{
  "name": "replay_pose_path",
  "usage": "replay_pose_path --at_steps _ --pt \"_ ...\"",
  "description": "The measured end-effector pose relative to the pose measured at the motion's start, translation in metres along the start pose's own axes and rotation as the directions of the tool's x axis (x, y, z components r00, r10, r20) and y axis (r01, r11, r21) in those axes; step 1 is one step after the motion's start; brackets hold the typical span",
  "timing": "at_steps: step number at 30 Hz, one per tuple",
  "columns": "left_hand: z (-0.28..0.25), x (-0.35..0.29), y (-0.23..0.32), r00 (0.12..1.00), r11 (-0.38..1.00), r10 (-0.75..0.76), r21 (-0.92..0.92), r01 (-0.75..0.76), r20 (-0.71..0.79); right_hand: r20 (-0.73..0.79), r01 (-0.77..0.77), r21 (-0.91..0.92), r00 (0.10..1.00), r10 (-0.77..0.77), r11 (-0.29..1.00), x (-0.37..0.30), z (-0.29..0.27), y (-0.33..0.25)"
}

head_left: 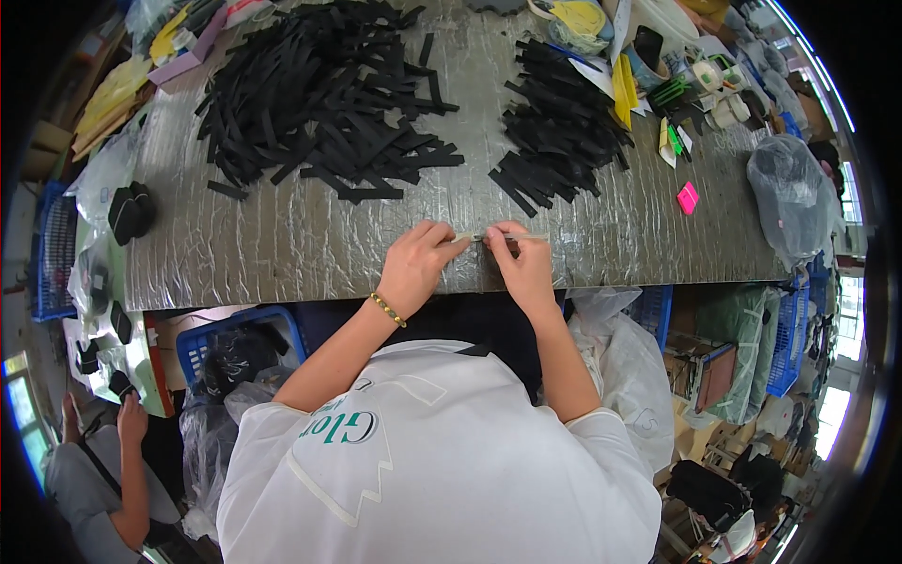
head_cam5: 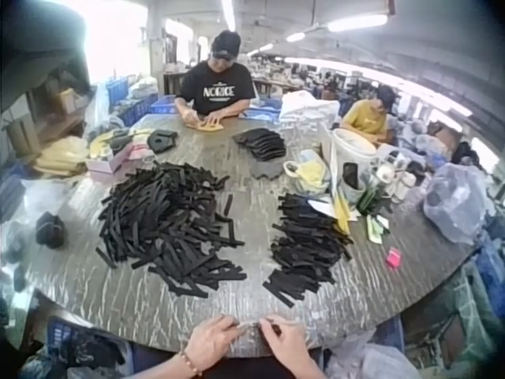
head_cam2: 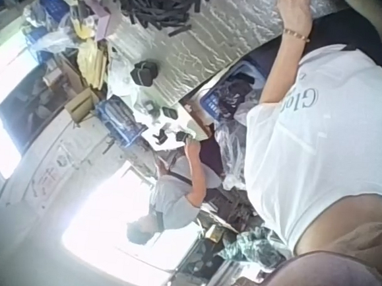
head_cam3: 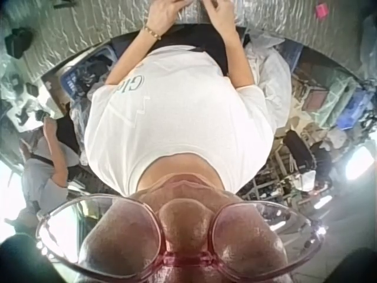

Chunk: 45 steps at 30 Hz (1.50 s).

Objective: Manually applying small white reinforcement labels to black material strips for shoe production.

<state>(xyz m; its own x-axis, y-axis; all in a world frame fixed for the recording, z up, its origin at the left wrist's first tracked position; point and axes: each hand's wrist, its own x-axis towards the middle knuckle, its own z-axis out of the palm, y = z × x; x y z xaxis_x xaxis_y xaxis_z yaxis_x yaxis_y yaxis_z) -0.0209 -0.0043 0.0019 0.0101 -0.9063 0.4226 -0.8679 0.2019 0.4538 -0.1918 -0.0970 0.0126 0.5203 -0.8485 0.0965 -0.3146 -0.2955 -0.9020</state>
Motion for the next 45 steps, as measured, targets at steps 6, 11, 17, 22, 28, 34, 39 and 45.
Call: replay_pose_path --at_steps 6,11,17,22,28,34,39,45 --pt "0.0 0.001 0.001 1.0 1.0 -0.005 -0.012 0.005 -0.002 -0.028 -0.028 0.041 0.999 0.029 0.999 -0.001 0.001 0.004" --pt "0.0 0.0 0.002 0.999 0.999 -0.036 -0.019 0.036 -0.005 -0.038 0.065 -0.002 0.997 -0.065 0.998 -0.003 0.001 0.003" --pt "0.002 -0.002 -0.002 0.998 0.996 -0.07 -0.063 0.07 0.001 0.08 -0.003 -0.042 0.997 0.006 0.999 -0.005 0.001 -0.014" --pt "0.002 -0.001 -0.001 0.992 0.984 -0.122 -0.135 0.118 -0.022 0.114 0.031 -0.023 0.993 -0.028 0.999 -0.002 0.012 -0.013" --pt "0.003 -0.002 -0.003 0.992 0.979 -0.121 -0.169 0.112 -0.044 0.082 0.148 -0.084 0.987 -0.141 0.985 0.002 0.021 -0.015" --pt "0.004 -0.001 -0.004 0.992 0.975 -0.118 -0.194 0.106 -0.054 0.1 0.24 -0.121 0.968 -0.228 0.963 0.001 0.012 -0.011" --pt "-0.002 0.0 -0.002 0.986 0.959 -0.169 -0.231 0.165 0.002 0.19 0.343 -0.242 0.934 -0.302 0.908 0.01 -0.005 0.0" --pt "0.0 -0.003 -0.008 0.977 0.963 -0.084 -0.267 0.028 -0.198 0.265 0.33 -0.285 0.929 -0.256 0.9 0.016 -0.006 0.002"
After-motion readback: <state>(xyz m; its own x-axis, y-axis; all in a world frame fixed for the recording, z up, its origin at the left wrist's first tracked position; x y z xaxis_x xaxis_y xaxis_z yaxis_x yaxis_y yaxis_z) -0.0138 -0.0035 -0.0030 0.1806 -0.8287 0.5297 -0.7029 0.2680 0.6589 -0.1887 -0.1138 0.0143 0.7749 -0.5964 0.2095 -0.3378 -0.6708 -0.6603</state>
